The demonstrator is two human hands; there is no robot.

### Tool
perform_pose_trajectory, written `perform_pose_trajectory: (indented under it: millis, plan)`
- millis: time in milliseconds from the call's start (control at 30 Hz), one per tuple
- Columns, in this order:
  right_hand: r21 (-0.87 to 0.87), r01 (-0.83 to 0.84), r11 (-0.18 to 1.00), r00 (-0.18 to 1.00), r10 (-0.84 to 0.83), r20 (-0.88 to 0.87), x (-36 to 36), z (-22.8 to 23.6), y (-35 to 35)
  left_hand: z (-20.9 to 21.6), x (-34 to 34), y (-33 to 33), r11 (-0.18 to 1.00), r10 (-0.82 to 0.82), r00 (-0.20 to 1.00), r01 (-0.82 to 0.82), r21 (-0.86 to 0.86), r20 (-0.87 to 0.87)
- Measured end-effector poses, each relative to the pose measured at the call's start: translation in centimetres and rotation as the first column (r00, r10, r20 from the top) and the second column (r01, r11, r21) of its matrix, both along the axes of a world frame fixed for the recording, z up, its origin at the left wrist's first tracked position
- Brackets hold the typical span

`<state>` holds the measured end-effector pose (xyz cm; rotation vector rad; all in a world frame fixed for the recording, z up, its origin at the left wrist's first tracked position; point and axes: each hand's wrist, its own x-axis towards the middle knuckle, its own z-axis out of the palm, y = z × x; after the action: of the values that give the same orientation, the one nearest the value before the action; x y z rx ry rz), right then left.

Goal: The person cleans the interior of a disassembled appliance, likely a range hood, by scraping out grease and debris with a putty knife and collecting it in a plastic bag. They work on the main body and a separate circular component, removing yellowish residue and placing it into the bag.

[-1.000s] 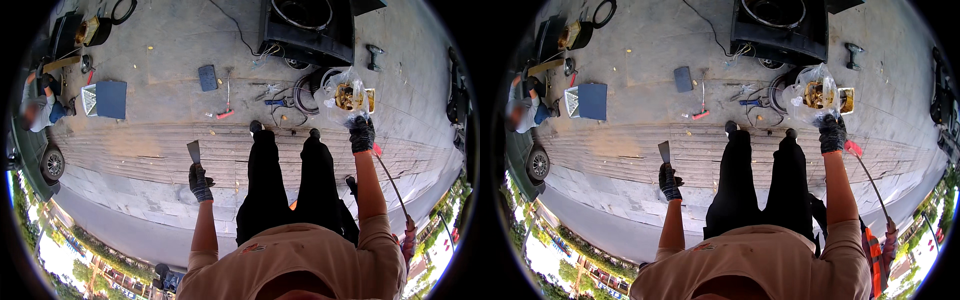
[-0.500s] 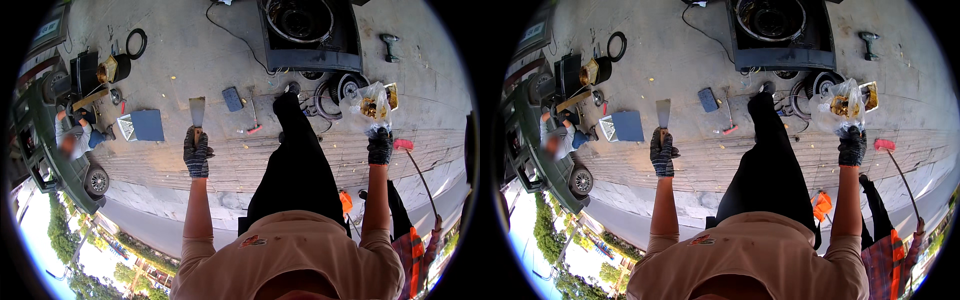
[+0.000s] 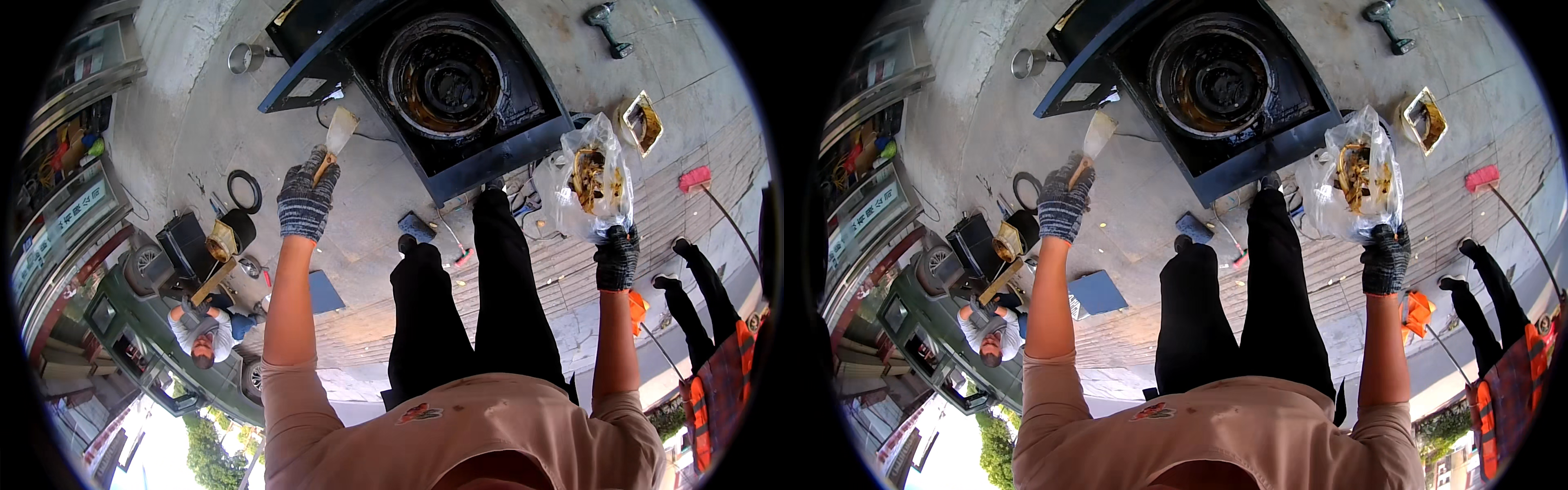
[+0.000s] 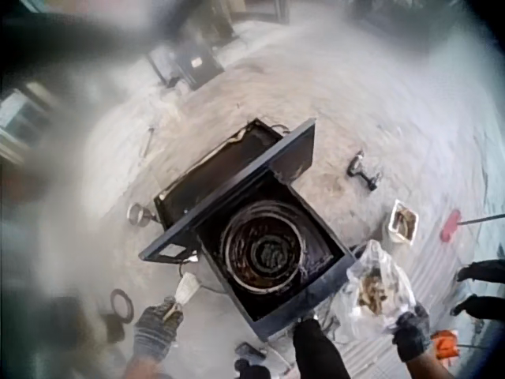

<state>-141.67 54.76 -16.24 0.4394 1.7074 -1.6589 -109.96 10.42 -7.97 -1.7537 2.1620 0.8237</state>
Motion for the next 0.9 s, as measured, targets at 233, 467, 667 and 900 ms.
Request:
perform_pose_trajectory:
  millis: [233,467,667,900]
  plan:
    - [0.104,0.227,0.968,0.973,-0.222,-0.058,5.0,0.6,0.2,-12.1,-14.4,-15.2,0.779,-0.613,0.700,0.613,0.132,0.365]
    - [0.296,0.629,0.719,0.778,-0.585,-0.231,18.8,5.0,-2.4,-22.7,-20.4,-19.7,0.519,-0.818,0.306,0.757,0.398,0.486]
    - [0.279,0.759,0.588,0.642,-0.748,-0.169,31.1,6.1,-7.8,-27.0,-19.8,-23.3,0.517,-0.821,0.529,0.527,0.675,0.215]
    - [0.244,0.803,0.544,0.573,-0.817,-0.063,39.1,4.8,-9.2,-30.8,-16.4,-28.4,0.224,-0.882,0.457,0.622,0.751,-0.116]
